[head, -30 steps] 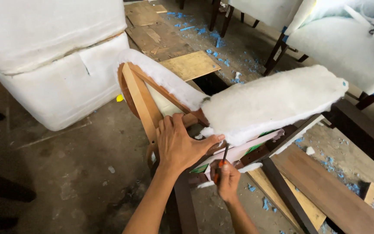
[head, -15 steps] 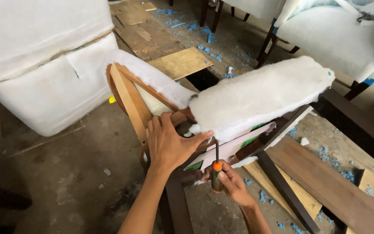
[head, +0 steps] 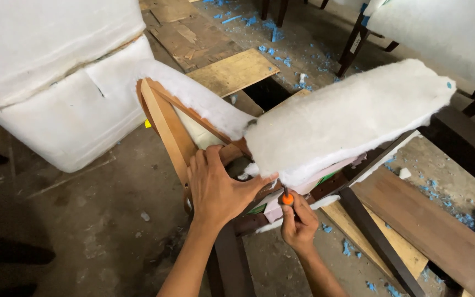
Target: Securing foam padding to a wooden chair frame by tucking the edges into grooves using a screwdriver.
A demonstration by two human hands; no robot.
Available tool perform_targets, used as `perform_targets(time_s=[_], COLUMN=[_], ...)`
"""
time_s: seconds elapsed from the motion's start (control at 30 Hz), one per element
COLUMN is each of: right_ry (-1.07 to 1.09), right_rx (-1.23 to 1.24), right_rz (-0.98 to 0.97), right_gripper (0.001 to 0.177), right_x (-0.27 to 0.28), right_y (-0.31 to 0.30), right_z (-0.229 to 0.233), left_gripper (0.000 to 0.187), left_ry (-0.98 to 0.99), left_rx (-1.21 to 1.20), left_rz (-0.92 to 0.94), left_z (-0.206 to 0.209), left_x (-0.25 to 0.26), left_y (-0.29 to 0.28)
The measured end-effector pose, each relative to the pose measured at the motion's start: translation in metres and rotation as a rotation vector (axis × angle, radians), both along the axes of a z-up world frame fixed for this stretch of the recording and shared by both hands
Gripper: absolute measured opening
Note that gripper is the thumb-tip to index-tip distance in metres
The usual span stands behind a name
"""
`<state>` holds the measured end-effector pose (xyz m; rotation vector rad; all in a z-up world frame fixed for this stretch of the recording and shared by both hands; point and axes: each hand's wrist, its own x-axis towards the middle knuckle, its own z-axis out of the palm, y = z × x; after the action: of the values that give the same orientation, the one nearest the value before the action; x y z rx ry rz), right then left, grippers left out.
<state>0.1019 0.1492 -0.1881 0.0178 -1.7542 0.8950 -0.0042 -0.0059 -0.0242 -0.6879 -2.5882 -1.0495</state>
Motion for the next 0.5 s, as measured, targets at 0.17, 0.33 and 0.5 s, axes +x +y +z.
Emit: perform_targets(time_s=[0.17, 0.33, 0.5], right_ry=[0.124, 0.178, 0.150], right_rx=[0.035, 0.091, 0.099], right_rz=[0.047, 0.010, -0.048], right_gripper=[0.036, 0.038, 0.030], right_x=[-0.028, -0.026, -0.007], right_y=[0.038, 0.015, 0.001], right_z=[-0.039, 0.009, 0.030], left_gripper=[0.100, 0.100, 0.070], left_ry=[-0.034, -0.021, 0.478], left_rx=[0.274, 0.294, 0.504], left_rz=[-0.103, -0.103, -0.141], left_z=[0.015, 0.014, 0.012], left_x=[0.008, 0.009, 0.014], left_y=[-0.005, -0.007, -0.005])
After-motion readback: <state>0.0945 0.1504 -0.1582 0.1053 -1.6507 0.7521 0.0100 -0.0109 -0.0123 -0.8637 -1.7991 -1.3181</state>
